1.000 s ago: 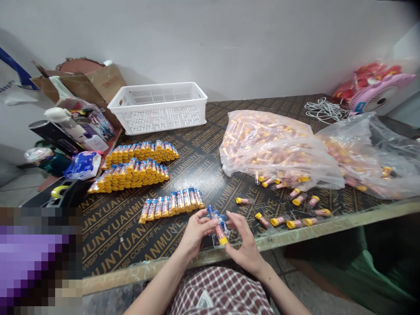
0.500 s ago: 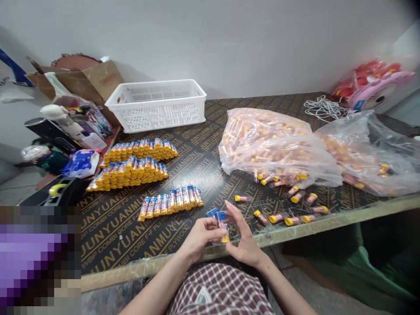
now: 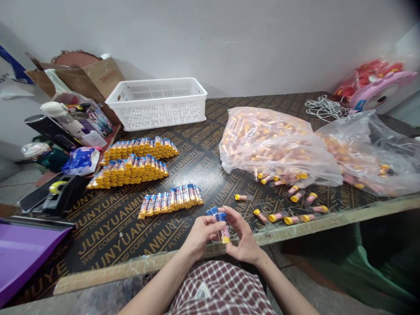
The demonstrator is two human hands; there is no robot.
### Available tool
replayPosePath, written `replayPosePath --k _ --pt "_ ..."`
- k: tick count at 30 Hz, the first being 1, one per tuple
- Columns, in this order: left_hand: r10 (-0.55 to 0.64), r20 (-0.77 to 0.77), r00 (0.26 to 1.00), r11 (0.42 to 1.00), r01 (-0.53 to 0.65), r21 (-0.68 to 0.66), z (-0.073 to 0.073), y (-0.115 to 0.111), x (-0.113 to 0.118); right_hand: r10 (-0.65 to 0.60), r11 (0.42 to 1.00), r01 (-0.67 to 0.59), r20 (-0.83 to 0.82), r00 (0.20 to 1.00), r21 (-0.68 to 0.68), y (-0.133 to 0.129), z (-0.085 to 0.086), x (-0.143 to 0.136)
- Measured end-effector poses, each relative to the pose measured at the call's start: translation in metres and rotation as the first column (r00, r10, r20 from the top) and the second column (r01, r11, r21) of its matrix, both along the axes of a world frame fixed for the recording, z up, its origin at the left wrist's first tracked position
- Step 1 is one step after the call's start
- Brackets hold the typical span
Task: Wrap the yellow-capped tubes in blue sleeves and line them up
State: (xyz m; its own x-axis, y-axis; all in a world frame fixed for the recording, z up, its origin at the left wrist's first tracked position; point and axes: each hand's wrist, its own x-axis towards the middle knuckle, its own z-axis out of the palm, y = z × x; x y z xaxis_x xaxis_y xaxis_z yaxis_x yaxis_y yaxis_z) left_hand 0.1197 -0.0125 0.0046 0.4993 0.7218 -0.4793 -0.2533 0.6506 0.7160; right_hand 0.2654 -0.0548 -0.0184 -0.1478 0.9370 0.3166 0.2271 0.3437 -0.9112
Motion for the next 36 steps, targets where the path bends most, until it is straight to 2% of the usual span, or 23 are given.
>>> replayPosePath --k 6,29,33,35,36 --pt "0.017 0.005 1.0 1.0 -0.017 0.012 0.001 -0.002 0.0 0.008 1.0 -0.007 -0.055 0.998 0.014 0.0 -0.002 -0.002" --pt "0.053 -0.006 0.999 0.999 -0.053 0.004 -0.002 -0.003 -0.002 -0.003 0.999 0.005 -0.056 0.998 0.034 0.001 -0.008 -0.009" --pt "0.082 -0.039 0.996 0.995 -0.08 0.051 -0.001 0.002 -0.009 0.041 0.999 -0.042 0.069 0.997 0.016 0.009 0.001 -0.008" --pt "0.146 -0.122 0.982 0.979 -0.126 0.161 0.002 0.011 -0.021 -0.011 1.0 0.005 0.212 0.977 0.03 0.021 0.002 0.006" --pt "0.209 -0.184 0.96 0.958 -0.164 0.236 0.003 0.018 -0.03 -0.079 0.997 0.067 0.289 0.954 0.048 0.029 0.0 0.016"
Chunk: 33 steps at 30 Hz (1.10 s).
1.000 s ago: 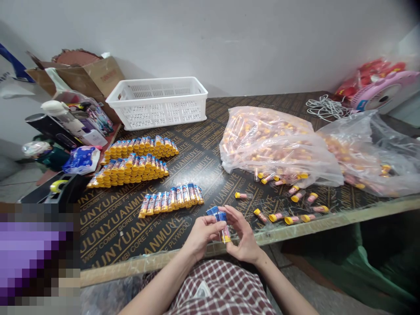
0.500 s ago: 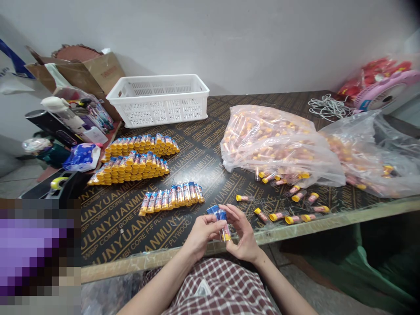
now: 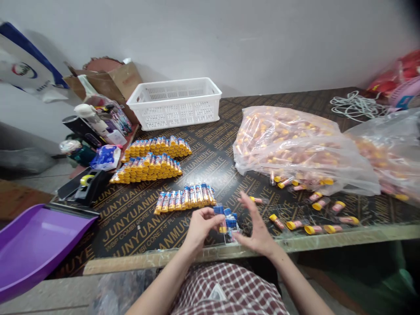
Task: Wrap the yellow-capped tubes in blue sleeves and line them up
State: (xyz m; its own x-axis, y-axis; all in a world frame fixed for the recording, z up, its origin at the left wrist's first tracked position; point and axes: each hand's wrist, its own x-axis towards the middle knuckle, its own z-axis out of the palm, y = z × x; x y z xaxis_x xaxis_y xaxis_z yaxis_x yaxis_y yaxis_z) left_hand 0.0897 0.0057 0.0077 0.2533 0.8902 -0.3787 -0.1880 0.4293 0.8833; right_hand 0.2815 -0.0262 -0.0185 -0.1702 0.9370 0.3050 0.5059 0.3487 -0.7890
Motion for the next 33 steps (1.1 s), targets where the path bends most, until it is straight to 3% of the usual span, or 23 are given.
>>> replayPosePath --k 3,5,9,11,13,14,16,18,19,21,25,33 --pt "0.265 -0.273 0.925 0.954 -0.21 0.215 0.003 0.026 -0.036 -0.304 0.953 0.298 0.234 0.924 0.059 0.024 -0.021 0.038" --pt "0.414 -0.477 0.776 0.899 -0.266 0.347 0.001 0.045 -0.062 -0.345 0.937 0.341 0.386 0.856 0.082 0.035 -0.04 0.06" --pt "0.42 -0.783 0.459 0.897 -0.081 0.434 -0.004 0.068 -0.094 -0.302 0.951 0.297 0.467 0.831 0.086 0.036 -0.063 0.073" --pt "0.431 -0.829 0.356 0.891 -0.023 0.453 -0.003 0.068 -0.094 -0.301 0.952 0.294 0.466 0.832 0.091 0.03 -0.062 0.068" --pt "0.505 -0.807 0.307 0.85 -0.012 0.527 -0.001 0.06 -0.083 -0.309 0.949 0.303 0.462 0.831 0.089 0.025 -0.055 0.062" --pt "0.536 -0.779 0.327 0.824 0.001 0.567 -0.001 0.054 -0.073 -0.314 0.947 0.31 0.458 0.832 0.086 0.023 -0.05 0.059" --pt "0.492 -0.726 0.479 0.798 0.085 0.597 -0.005 0.039 -0.049 -0.32 0.944 0.321 0.443 0.837 0.077 0.02 -0.042 0.052" --pt "0.28 -0.704 0.652 0.793 0.257 0.553 -0.015 0.024 -0.022 -0.314 0.946 0.317 0.421 0.851 0.066 0.018 -0.034 0.045" --pt "0.16 -0.71 0.686 0.78 0.352 0.516 -0.023 0.018 -0.01 -0.303 0.95 0.309 0.399 0.866 0.05 0.017 -0.03 0.042" --pt "0.018 -0.75 0.661 0.754 0.483 0.444 -0.038 0.009 0.01 -0.27 0.958 0.285 0.334 0.903 0.003 0.014 -0.025 0.037" --pt "-0.042 -0.797 0.603 0.764 0.533 0.363 -0.057 0.006 0.021 -0.277 0.951 0.302 0.253 0.927 -0.064 0.007 -0.021 0.037" --pt "-0.037 -0.805 0.592 0.787 0.513 0.342 -0.056 0.008 0.015 -0.27 0.951 0.3 0.283 0.92 -0.07 0.005 -0.032 0.037"
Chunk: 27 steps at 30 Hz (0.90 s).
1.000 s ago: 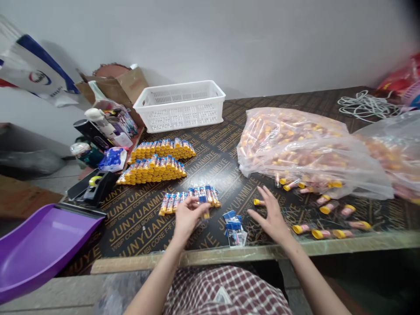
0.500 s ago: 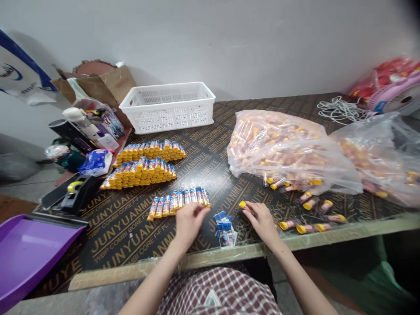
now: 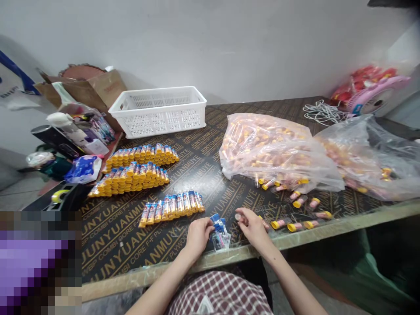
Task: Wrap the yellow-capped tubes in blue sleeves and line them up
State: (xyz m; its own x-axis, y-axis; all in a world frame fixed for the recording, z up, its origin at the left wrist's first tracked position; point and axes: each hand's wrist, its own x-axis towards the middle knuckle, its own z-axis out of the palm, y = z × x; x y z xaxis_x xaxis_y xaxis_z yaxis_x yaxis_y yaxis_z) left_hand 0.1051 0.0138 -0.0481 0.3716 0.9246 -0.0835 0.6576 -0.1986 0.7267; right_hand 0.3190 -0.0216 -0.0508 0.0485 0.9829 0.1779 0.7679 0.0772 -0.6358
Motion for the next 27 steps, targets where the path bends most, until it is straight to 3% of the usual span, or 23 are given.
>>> replayPosePath --k 6,15,20,23,27 --pt "0.006 -0.025 1.0 1.0 -0.006 0.006 -0.004 0.0 -0.002 -0.009 1.0 0.008 0.05 0.999 0.018 -0.004 0.001 -0.004" --pt "0.061 0.044 0.997 0.998 -0.061 0.014 -0.003 -0.002 -0.006 -0.12 0.991 0.126 -0.169 0.978 0.03 -0.015 0.011 -0.012" --pt "0.134 0.147 0.98 0.988 -0.12 -0.1 -0.002 -0.001 -0.007 -0.108 0.979 0.149 -0.256 0.961 0.143 -0.019 0.017 -0.015" --pt "0.277 0.376 0.884 0.942 -0.171 -0.29 0.002 -0.001 -0.006 -0.063 0.982 0.115 -0.31 0.948 0.15 -0.023 0.024 -0.018" --pt "0.563 0.542 0.624 0.743 -0.094 -0.663 0.01 -0.001 -0.003 -0.043 0.982 0.108 -0.372 0.927 0.158 -0.032 0.035 -0.028"
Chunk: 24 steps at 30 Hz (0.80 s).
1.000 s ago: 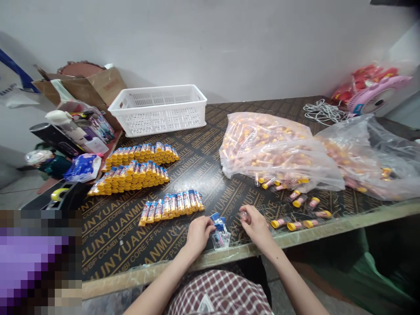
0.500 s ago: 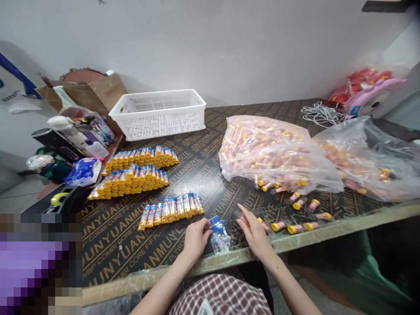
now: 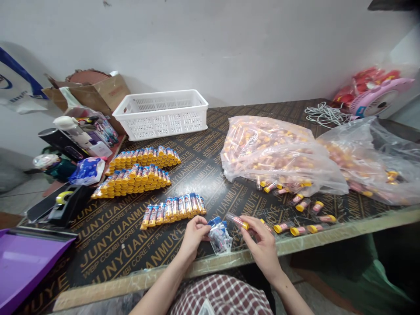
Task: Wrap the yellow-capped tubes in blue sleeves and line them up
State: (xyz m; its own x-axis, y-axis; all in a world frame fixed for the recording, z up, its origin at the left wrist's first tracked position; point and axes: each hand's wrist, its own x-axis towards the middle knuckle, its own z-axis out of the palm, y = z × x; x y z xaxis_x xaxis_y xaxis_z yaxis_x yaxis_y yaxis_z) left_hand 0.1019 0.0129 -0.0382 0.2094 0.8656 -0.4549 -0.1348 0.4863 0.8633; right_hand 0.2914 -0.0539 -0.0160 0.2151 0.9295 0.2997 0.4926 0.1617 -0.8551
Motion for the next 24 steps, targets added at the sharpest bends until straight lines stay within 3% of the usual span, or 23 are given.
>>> replayPosePath --k 5,13,18,24 --pt "0.118 0.184 0.976 0.983 -0.089 -0.159 0.005 0.003 0.001 -0.007 0.999 0.007 0.009 1.0 0.051 -0.01 0.005 -0.009" --pt "0.303 0.225 0.926 0.943 -0.257 -0.213 0.003 0.006 0.002 0.019 0.992 -0.031 0.1 0.995 0.122 -0.017 0.005 -0.017" --pt "0.336 0.208 0.919 0.934 -0.295 -0.203 0.006 0.006 0.001 0.042 0.991 -0.054 0.098 0.994 0.121 -0.017 0.004 -0.022" --pt "0.275 0.203 0.94 0.961 -0.259 -0.102 0.011 0.0 0.005 0.193 0.981 -0.193 0.003 0.981 -0.033 -0.015 0.003 -0.029"
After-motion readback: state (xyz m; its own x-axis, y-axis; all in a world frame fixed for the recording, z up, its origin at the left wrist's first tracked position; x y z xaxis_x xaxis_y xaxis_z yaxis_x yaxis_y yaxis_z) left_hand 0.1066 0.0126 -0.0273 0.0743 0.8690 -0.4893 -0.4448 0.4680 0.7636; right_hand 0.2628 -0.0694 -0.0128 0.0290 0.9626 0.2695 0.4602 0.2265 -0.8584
